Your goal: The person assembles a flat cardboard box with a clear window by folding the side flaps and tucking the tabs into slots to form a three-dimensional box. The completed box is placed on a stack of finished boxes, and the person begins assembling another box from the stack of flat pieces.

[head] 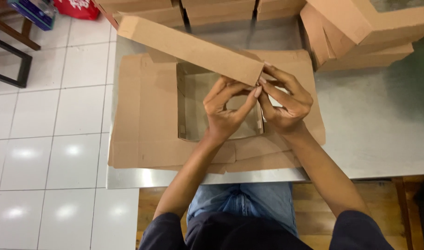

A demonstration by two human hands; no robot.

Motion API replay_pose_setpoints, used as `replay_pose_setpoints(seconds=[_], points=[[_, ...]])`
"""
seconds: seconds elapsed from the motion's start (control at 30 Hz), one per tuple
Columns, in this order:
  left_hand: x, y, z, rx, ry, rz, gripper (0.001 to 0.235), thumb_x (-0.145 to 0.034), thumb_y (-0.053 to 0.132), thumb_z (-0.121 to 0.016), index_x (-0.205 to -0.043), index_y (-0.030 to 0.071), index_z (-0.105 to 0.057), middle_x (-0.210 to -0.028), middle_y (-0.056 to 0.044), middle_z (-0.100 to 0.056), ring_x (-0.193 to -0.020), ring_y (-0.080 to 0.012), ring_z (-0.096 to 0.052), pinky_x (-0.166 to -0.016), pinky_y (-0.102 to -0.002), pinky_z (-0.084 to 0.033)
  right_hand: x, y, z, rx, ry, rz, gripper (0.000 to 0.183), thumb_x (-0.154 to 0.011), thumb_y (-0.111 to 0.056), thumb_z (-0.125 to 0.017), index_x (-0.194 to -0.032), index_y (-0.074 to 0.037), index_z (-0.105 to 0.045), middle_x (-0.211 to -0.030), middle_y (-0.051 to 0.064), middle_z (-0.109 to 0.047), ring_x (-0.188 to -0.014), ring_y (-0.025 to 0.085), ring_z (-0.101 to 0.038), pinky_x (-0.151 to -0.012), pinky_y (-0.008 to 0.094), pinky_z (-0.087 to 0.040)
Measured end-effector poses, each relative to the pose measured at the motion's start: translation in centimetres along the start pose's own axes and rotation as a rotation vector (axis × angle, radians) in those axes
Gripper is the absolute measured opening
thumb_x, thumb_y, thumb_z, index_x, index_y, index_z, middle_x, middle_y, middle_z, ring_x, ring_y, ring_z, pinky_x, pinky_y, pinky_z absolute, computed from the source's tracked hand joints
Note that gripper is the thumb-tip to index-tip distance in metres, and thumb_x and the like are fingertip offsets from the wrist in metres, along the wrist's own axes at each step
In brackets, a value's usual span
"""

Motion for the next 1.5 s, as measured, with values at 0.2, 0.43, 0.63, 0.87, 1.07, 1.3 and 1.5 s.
replay_pose_setpoints(seconds=[0.2, 0.43, 0.63, 0.87, 1.07, 1.3, 1.5], points=[[0.6, -1.0, 0.2, -0.095, 0.043, -0.036, 0.01, -0.085, 0.005, -0.083, -0.092, 0.008, -0.076, -0.104, -0.009, -0.062, -0.091, -0.0251, -0.073, -0.066, -0.034, -0.065, -0.2, 0.9, 0.4, -0.047, -0.008, -0.066, 0.012, -0.084, 0.004, -0.088, -0.094, 0.004, -0.079, -0.111, 0.033, -0.071, -0.099, 0.045, -0.074, -0.073, 0.043, -0.063], [0.1, 0.4, 0.3, -0.17, 0.056, -0.103, 0.014, -0.081, 0.004, -0.085, -0.091, 0.009, -0.076, -0.089, -0.006, -0.064, -0.081, -0.0256, -0.073, -0.065, -0.036, -0.061, 0.7, 1.4, 0.4, -0.114, -0.035, -0.131, 0.016, -0.084, 0.001, -0.089, -0.092, 0.005, -0.076, -0.11, 0.032, -0.07, -0.103, 0.045, -0.073, -0.079, 0.043, -0.063], [-0.2, 1.0, -0.1, -0.192, 0.101, -0.108, 0.015, -0.08, 0.003, -0.087, -0.09, 0.009, -0.076, -0.082, -0.005, -0.071, -0.074, -0.0221, -0.073, -0.068, -0.034, -0.059, 0.2, 0.5, 0.0, -0.055, -0.034, -0.118, 0.011, -0.086, 0.008, -0.083, -0.092, 0.005, -0.073, -0.108, 0.03, -0.071, -0.104, 0.044, -0.073, -0.082, 0.043, -0.062], [0.3, 0.7, 0.0, -0.126, 0.08, -0.076, 0.016, -0.081, -0.005, -0.084, -0.089, 0.007, -0.077, -0.076, -0.006, -0.074, -0.068, -0.0256, -0.075, -0.064, -0.035, -0.058, 0.5, 0.3, -0.4, 0.003, -0.03, -0.155, 0.017, -0.085, 0.006, -0.084, -0.092, 0.005, -0.069, -0.104, 0.026, -0.072, -0.098, 0.042, -0.075, -0.08, 0.043, -0.062], [0.3, 0.2, 0.0, -0.181, 0.087, -0.079, 0.015, -0.084, -0.006, -0.081, -0.091, 0.006, -0.076, -0.079, -0.007, -0.076, -0.074, -0.0264, -0.077, -0.065, -0.033, -0.059, 0.3, 0.3, -1.0, 0.096, -0.012, -0.112, 0.017, -0.085, 0.003, -0.082, -0.093, 0.003, -0.067, -0.106, 0.023, -0.072, -0.098, 0.039, -0.074, -0.08, 0.042, -0.061], [-2.0, 2.1, 3.7, -0.36, -0.168, -0.077, 0.029, -0.08, 0.013, -0.091, -0.101, 0.002, -0.074, -0.097, -0.013, -0.076, -0.091, -0.0286, -0.074, -0.085, -0.039, -0.059, 0.1, 4.9, 1.3, 0.228, 0.014, -0.045, 0.015, -0.095, 0.006, -0.071, -0.108, 0.007, -0.063, -0.103, 0.022, -0.067, -0.086, 0.033, -0.068, -0.074, 0.037, -0.059], [-2.5, 2.7, 10.7, -0.517, -0.106, -0.245, 0.016, -0.089, 0.005, -0.08, -0.095, -0.001, -0.066, -0.089, -0.013, -0.067, -0.079, -0.0262, -0.065, -0.073, -0.035, -0.054, -3.3, 8.2, 2.3, 0.098, 0.051, -0.252, 0.018, -0.111, -0.012, -0.064, -0.11, 0.004, -0.056, -0.09, 0.014, -0.061, -0.07, 0.017, -0.05, -0.056, 0.028, -0.039]])
Point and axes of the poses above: each hand's wrist, its own x-axis away from the middle knuckle, its own z-axis out of the back of the hand, y = z × x, the point moved 1 cm from there along -x, towards the middle knuckle
